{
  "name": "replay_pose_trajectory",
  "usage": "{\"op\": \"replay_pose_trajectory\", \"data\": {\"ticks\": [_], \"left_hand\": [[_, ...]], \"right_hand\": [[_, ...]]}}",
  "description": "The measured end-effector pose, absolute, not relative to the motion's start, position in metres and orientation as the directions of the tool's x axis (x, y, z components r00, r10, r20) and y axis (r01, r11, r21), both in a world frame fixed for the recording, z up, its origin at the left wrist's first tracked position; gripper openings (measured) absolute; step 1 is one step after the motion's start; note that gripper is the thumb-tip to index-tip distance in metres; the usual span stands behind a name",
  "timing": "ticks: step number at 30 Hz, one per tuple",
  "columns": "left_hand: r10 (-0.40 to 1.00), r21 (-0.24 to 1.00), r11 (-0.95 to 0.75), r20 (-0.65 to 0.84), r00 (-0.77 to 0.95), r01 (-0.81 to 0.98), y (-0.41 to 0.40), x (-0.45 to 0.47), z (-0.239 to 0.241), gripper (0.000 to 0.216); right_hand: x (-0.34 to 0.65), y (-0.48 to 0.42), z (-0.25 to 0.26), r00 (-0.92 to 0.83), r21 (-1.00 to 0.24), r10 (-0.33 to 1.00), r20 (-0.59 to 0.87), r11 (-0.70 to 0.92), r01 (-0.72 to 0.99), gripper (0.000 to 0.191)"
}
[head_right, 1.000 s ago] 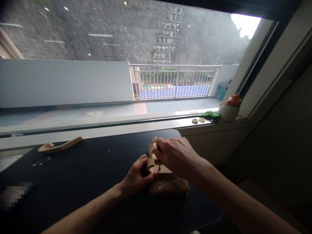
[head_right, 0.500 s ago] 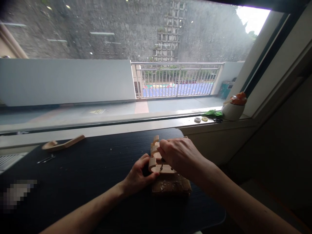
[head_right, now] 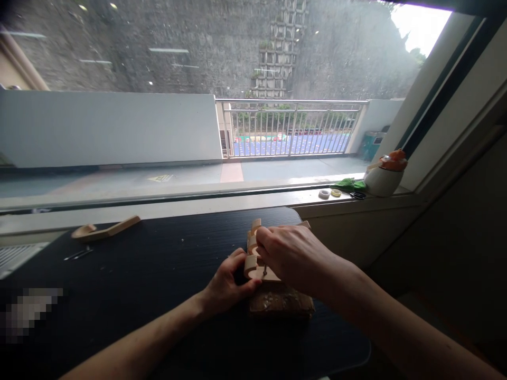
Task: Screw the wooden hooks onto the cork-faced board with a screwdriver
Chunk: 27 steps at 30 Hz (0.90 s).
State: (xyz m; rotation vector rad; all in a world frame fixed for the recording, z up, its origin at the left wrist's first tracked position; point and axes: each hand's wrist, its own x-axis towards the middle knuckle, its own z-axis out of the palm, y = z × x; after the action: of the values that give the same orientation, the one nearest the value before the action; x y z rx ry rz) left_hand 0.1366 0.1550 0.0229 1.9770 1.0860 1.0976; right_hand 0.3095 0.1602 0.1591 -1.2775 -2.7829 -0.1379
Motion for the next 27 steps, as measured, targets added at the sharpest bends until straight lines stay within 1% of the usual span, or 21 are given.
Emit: {"op": "replay_pose_trajectory", "data": {"ticks": [4, 7, 11, 16, 19, 24, 27], "left_hand": [[0.878, 0.811, -0.461, 0.359, 0.317, 0.359, 0.155, 0.137, 0.022, 0.016], [0.878, 0.81, -0.461, 0.356, 0.32, 0.362, 0.154, 0.136, 0.023, 0.015], [0.875, 0.815, -0.466, 0.368, 0.314, 0.345, 0.154, 0.136, 0.023, 0.015], [0.88, 0.821, -0.456, 0.357, 0.313, 0.343, 0.154, 0.136, 0.022, 0.014], [0.879, 0.821, -0.456, 0.357, 0.315, 0.344, 0.154, 0.136, 0.022, 0.014], [0.873, 0.82, -0.469, 0.373, 0.315, 0.329, 0.155, 0.136, 0.024, 0.014], [0.872, 0.826, -0.466, 0.367, 0.325, 0.318, 0.154, 0.136, 0.025, 0.014]], "right_hand": [[0.307, 0.161, 0.154, -0.589, 0.077, 0.801, 0.111, 0.584, 0.808, 0.021], [0.307, 0.159, 0.153, -0.561, 0.113, 0.816, 0.142, 0.549, 0.828, 0.024], [0.31, 0.157, 0.158, -0.56, 0.127, 0.817, 0.139, 0.546, 0.828, 0.021], [0.312, 0.154, 0.166, -0.621, 0.062, 0.776, 0.112, 0.618, 0.784, 0.01], [0.312, 0.155, 0.164, -0.647, 0.011, 0.756, 0.097, 0.649, 0.761, 0.013], [0.314, 0.159, 0.158, -0.608, -0.039, 0.788, 0.095, 0.613, 0.789, 0.015], [0.315, 0.161, 0.155, -0.558, -0.027, 0.825, 0.092, 0.562, 0.827, 0.018]]}}
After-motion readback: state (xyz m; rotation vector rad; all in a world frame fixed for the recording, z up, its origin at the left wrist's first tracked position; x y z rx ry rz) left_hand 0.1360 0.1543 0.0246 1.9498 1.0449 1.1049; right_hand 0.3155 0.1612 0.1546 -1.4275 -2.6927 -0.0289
